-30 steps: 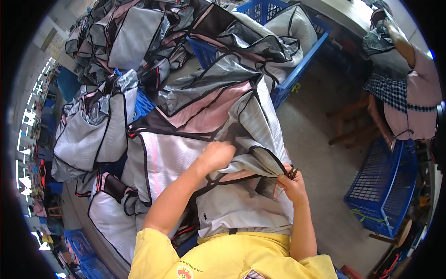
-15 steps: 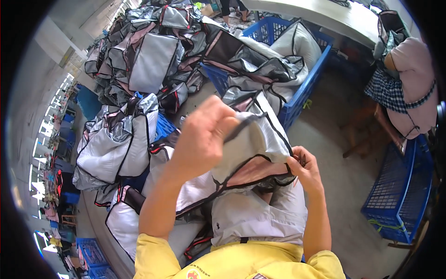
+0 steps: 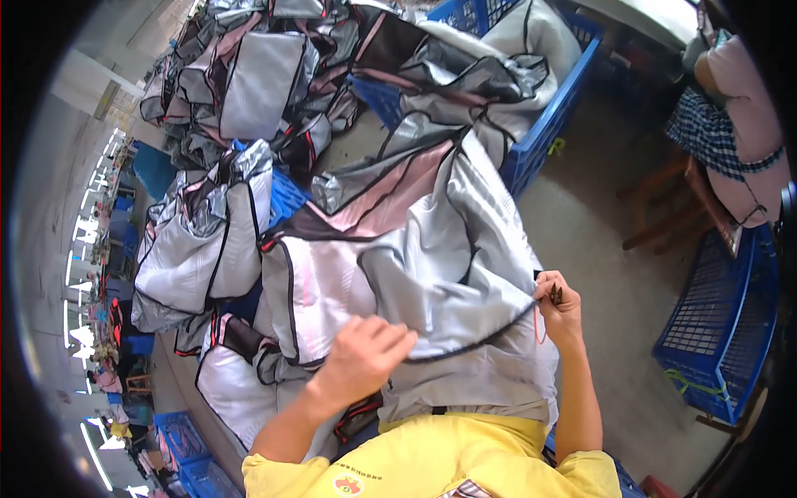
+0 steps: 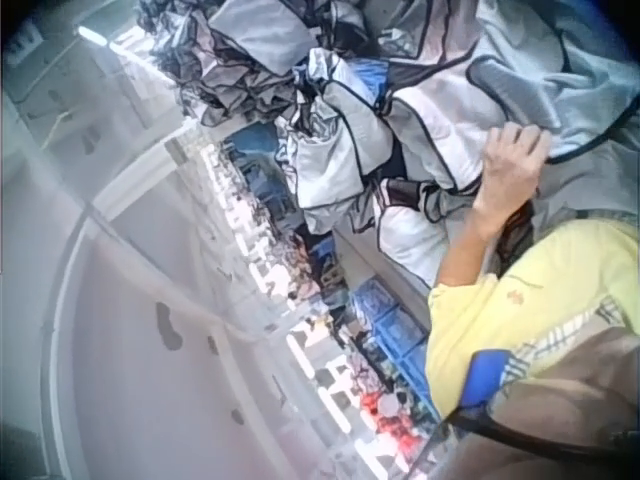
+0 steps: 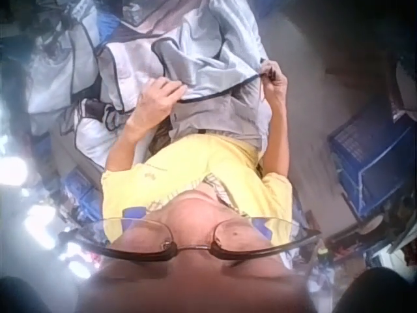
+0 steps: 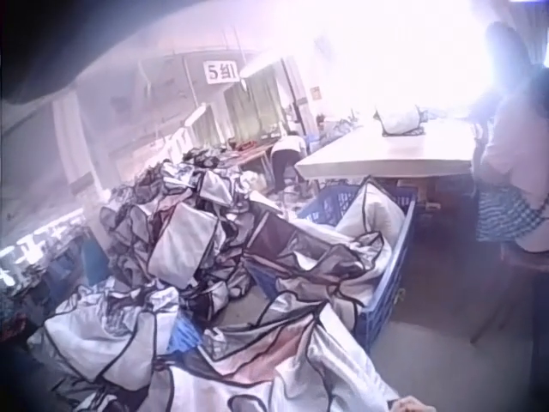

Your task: Inspecting, folding, and preparing insulated silver and pink bags for shipping in a factory.

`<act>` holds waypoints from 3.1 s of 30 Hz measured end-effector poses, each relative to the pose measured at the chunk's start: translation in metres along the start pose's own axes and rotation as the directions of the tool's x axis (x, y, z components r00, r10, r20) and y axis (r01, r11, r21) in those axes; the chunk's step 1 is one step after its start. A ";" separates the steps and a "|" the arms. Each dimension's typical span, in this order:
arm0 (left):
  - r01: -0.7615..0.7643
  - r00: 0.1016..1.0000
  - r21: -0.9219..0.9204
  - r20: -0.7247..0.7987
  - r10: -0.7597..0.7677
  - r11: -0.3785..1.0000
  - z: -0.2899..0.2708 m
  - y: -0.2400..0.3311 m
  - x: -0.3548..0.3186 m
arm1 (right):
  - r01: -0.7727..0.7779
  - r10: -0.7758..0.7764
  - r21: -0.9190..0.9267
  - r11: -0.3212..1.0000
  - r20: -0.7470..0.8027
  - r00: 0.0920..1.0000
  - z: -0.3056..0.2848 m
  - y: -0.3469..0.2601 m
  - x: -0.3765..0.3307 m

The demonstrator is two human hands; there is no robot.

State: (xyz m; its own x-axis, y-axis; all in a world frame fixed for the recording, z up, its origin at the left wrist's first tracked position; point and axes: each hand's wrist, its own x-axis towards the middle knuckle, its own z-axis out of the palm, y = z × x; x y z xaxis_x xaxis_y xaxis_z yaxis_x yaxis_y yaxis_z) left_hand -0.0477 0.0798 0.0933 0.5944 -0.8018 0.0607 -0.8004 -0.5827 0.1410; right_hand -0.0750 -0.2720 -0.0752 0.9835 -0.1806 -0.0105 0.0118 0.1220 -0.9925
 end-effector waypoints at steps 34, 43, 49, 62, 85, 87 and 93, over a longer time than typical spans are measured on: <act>0.078 0.428 -0.938 0.337 -0.839 -0.337 0.130 -0.052 -0.035 | -0.047 0.054 -0.381 0.923 0.008 0.998 0.026 0.022 -0.015; 0.264 0.383 -0.932 0.336 -0.861 -0.247 0.132 -0.056 -0.039 | -0.007 0.020 -0.457 0.890 0.023 1.000 0.030 0.020 -0.014; 0.182 0.472 -0.938 -0.182 -0.863 0.297 0.097 -0.045 -0.017 | -0.056 0.055 -0.375 0.925 -0.014 0.998 0.033 0.020 -0.012; 0.168 0.923 -0.481 -0.230 -0.309 0.861 0.168 0.058 0.083 | -0.291 0.268 -0.210 0.933 -0.132 0.954 0.018 0.038 -0.036; 0.137 0.889 -0.596 -0.279 -0.364 0.792 0.201 0.065 0.075 | -0.085 -0.033 -0.865 0.495 -0.116 0.993 0.102 -0.059 0.122; 0.131 0.859 -0.580 -0.339 -0.384 0.804 0.207 0.065 0.072 | 0.098 -0.220 -0.703 0.705 -0.085 0.972 0.079 -0.009 0.124; 0.142 0.849 -0.588 -0.341 -0.403 0.796 0.208 0.059 0.063 | 0.068 -0.106 -0.632 0.772 -0.023 0.994 0.097 -0.004 0.130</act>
State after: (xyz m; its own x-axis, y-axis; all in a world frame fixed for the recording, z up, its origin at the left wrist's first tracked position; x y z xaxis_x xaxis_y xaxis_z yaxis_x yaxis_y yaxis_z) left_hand -0.0737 -0.0323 -0.0997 0.8539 -0.4007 0.3320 -0.5074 -0.4998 0.7019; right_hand 0.0707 -0.2014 -0.0612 0.9722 -0.2151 0.0923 -0.0381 -0.5347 -0.8442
